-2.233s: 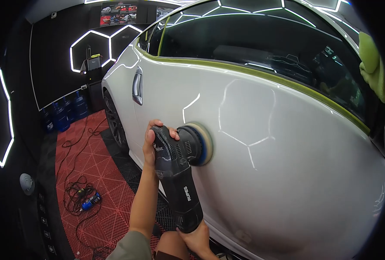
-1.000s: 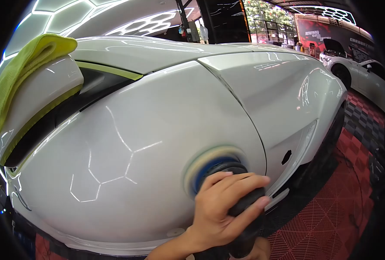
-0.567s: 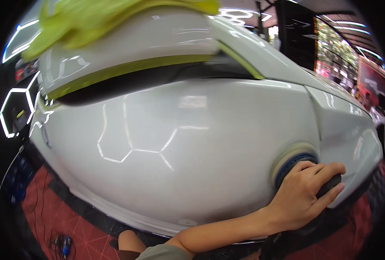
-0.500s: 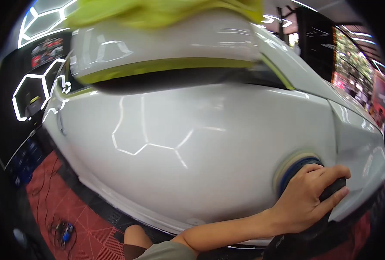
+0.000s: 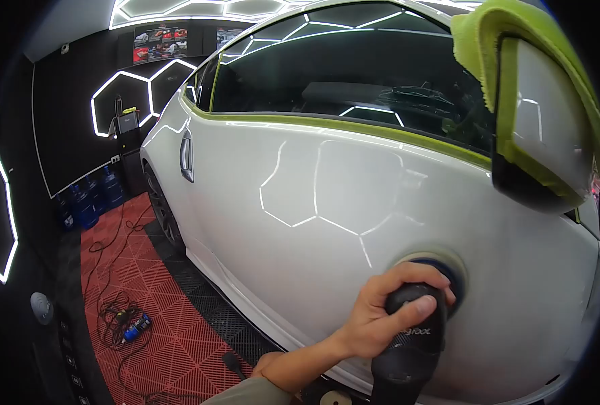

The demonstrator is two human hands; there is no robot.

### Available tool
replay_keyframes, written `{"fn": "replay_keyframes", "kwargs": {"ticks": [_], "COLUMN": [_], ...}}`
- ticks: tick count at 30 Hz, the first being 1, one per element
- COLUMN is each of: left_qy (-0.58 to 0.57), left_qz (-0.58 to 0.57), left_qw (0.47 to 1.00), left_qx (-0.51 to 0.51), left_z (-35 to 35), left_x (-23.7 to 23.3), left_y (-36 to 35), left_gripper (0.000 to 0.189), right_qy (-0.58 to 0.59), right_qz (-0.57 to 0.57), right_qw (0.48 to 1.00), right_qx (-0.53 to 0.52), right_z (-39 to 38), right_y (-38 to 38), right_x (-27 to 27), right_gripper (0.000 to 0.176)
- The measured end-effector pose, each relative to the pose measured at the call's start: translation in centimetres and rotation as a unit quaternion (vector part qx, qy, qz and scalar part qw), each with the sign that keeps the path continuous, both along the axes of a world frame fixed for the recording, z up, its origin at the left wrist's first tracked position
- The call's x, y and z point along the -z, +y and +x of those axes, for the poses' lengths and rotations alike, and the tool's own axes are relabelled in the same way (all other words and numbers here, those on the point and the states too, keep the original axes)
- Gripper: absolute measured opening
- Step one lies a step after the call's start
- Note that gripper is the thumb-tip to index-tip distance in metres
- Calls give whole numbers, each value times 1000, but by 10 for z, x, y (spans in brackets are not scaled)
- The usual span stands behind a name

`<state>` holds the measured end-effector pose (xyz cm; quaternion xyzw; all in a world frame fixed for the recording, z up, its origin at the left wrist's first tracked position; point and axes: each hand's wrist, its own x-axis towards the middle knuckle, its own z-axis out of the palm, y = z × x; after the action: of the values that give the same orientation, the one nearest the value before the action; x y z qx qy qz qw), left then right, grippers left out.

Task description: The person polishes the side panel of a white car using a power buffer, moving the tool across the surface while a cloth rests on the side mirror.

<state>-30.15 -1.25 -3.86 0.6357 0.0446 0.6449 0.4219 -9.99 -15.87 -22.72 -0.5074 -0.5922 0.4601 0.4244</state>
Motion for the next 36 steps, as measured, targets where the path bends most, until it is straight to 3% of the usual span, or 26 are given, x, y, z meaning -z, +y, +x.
{"fn": "replay_keyframes", "kwargs": {"ticks": [1, 2, 5, 7, 10, 12, 13, 17, 22, 26, 27, 29, 31, 36], "left_qy": [-19, -39, -58, -71, -97, -113, -113, -127, -131, -170, -170, -168, -167, -131], "left_qz": [11, 9, 16, 18, 13, 9, 19, -20, -18, -51, -56, -59, -59, -41], "left_qw": [1000, 999, 998, 995, 992, 991, 986, 966, 970, 971, 971, 972, 976, 988], "left_qx": [-20, -19, -24, -73, -85, -72, -119, -224, -205, -161, -158, -154, -128, -74], "left_z": [-18, -35, -85, -116, -158, -187, -201, -243, -297, -330, -340, -344, -339, -268], "left_x": [2, 3, 6, 8, 12, 19, 23, 26, 23, 12, 7, -4, -13, -19], "left_y": [3, 6, 15, 21, 27, 32, 34, 38, 53, 66, 70, 75, 74, 64], "left_gripper": [27, 28, 31, 31, 31, 29, 31, 37, 35, 35, 35, 34, 33, 31], "right_qy": [73, 75, 73, -71, -13, -59, -107, 24, 25, 24, 5, -10, -32, 54], "right_qz": [-55, -58, -3, 18, 102, 66, 32, 109, 93, 71, 28, -13, 45, 104], "right_qw": [995, 995, 993, 992, 991, 992, 988, 982, 980, 978, 967, 950, 942, 947], "right_qx": [-27, -23, -94, -106, -83, -93, -110, -153, -173, -195, -254, -311, -332, -299], "right_z": [-20, -34, -77, -103, -141, -169, -183, -226, -262, -288, -291, -287, -279, -224], "right_y": [6, 12, 35, 44, 52, 58, 63, 75, 87, 98, 103, 110, 111, 97], "right_x": [-19, -17, -10, -18, 26, -8, -27, -46, -39, -50, -59, -73, -82, -62], "right_gripper": [76, 76, 76, 75, 74, 73, 72, 75, 102, 104, 109, 116, 111, 111]}}
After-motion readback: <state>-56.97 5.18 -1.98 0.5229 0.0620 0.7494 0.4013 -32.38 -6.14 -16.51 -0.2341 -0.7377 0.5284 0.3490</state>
